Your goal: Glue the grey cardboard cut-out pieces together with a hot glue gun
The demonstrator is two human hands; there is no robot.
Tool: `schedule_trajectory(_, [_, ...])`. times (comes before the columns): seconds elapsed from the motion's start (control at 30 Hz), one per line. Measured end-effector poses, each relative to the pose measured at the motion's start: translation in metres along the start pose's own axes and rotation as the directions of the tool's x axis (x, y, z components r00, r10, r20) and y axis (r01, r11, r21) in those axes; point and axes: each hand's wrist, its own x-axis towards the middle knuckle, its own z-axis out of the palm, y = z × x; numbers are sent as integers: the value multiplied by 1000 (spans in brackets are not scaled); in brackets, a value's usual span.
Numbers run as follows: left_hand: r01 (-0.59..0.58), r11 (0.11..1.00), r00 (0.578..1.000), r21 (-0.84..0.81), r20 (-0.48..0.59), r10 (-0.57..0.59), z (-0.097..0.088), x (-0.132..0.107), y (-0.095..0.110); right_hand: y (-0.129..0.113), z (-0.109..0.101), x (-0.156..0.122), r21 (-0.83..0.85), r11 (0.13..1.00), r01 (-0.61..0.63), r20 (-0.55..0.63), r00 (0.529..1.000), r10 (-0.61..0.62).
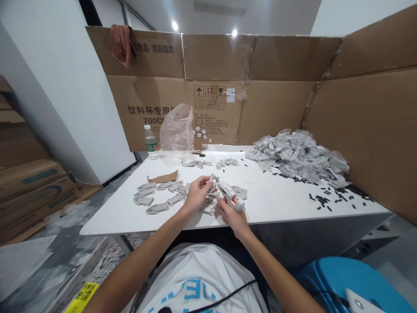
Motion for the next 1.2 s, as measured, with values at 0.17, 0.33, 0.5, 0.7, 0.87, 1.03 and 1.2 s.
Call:
schedule_trajectory(0.17, [0,1000,1000,6,-8,0,0,-1,2,-1,0,0,31,999,-17,31,999,16])
schedule_trajectory(0.33, [-7,1000,1000,25,-5,7,-1,-2,3,1,0,0,38,999,-25,20,1000,24])
schedule_trajectory(0.5, [-26,998,1000,62,7,25,-1,-2,1,1,1,0,33,999,-10,23,1000,9])
schedule_trajectory(0.7, [-98,980,995,173,28,94,-2,-2,-3,2,2,1,55,998,-16,-27,999,17])
schedule_trajectory(0.87, [-124,971,992,204,37,119,-3,-2,-7,3,2,2,52,998,-42,-44,998,44])
schedule_trajectory(1.03, [-139,965,990,222,37,134,-3,-3,-7,2,3,1,88,996,-27,-72,997,34])
schedule_trajectory(1.2, [-160,956,987,244,6,163,-3,-3,-8,-2,4,0,97,995,-20,-75,997,28])
